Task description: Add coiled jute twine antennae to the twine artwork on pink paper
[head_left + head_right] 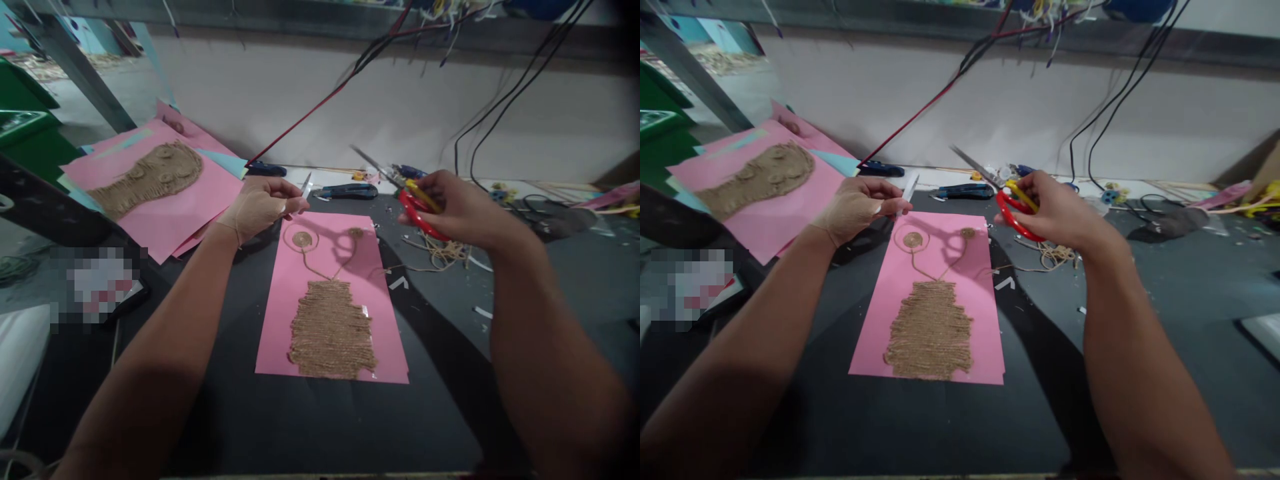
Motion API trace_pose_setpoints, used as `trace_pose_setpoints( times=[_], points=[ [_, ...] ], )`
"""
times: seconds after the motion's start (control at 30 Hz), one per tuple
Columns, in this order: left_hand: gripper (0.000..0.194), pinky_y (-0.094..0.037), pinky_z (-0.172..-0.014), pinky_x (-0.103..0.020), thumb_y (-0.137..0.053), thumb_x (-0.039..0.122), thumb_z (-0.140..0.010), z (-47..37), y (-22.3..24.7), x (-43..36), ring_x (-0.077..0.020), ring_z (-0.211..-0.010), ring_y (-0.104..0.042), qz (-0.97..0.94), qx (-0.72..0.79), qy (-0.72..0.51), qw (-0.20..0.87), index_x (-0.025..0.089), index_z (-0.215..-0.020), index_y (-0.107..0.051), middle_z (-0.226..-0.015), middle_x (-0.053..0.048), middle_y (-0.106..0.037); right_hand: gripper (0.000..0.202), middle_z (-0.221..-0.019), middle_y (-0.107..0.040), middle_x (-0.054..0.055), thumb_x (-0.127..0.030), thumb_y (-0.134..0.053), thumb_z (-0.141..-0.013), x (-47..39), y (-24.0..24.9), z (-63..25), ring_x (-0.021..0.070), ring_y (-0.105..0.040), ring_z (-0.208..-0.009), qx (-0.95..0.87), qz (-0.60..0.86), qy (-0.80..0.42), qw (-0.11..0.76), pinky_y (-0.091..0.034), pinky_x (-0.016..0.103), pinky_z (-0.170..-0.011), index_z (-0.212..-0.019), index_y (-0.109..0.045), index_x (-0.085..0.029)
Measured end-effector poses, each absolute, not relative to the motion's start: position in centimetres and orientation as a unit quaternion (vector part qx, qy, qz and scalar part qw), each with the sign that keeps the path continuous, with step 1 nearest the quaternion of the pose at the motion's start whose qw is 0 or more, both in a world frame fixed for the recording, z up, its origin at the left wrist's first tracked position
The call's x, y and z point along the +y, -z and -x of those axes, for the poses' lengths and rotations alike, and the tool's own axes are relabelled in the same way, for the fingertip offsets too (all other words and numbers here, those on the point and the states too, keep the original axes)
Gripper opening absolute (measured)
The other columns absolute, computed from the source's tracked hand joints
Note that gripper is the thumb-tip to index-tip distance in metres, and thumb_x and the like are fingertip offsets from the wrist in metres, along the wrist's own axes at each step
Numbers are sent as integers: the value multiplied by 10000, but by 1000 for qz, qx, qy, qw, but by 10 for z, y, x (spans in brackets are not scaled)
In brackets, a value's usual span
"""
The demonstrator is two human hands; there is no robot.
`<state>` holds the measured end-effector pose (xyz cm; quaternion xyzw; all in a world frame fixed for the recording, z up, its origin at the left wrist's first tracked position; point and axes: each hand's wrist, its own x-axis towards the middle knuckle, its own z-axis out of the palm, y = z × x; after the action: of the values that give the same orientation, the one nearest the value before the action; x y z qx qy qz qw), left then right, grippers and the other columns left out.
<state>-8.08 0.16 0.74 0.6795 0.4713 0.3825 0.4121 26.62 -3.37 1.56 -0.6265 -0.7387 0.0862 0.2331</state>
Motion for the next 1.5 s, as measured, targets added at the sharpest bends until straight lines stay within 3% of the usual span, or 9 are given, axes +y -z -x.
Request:
trace_pose_setpoints(
  times=[0.13,0.5,1.03,1.3,1.5],
  points=[
    [102,-568,-756,-326,-790,227,-766,79,-8,0,-174,-753,-677,-670,476,-390,416,139,-805,-756,-821,-84,-775,739,-971,-715,119,-704,-773,-741,-34,-11,-245,255,-652,-785,-793,560,-123,204,-475,381,-651,-1230,-555,-195],
    [97,-570,-801,-346,-745,257,-796,81,-6,2,-198,-815,-696,-667,485,-383,417,162,-817,-740,-861,-90,-767,520,-809,-652,53,-649,-679,-851,-34,-6,-227,210,-542,-673,-833,520,-69,176,-393,362,-623,-1159,-643,-232],
    [61,-546,-741,-315,-773,174,-769,80,0,5,-140,-708,-629,-638,443,-431,458,137,-760,-725,-775,-73,-733,437,-985,-725,120,-541,-650,-915,-32,-1,-227,248,-633,-772,-855,476,-32,203,-436,373,-647,-1179,-658,-193],
    [43,-541,-718,-325,-763,130,-746,79,2,8,-139,-684,-625,-623,447,-434,473,126,-769,-727,-772,-75,-739,349,-831,-689,62,-559,-603,-946,-33,2,-222,223,-575,-681,-842,502,-47,189,-426,382,-640,-1131,-649,-267],
    [58,-546,-760,-327,-766,153,-751,77,1,6,-152,-720,-653,-623,472,-416,465,142,-771,-713,-781,-73,-746,277,-845,-695,64,-496,-621,-924,-32,4,-219,230,-603,-717,-843,499,-61,191,-437,385,-664,-1070,-651,-263]
  ],
)
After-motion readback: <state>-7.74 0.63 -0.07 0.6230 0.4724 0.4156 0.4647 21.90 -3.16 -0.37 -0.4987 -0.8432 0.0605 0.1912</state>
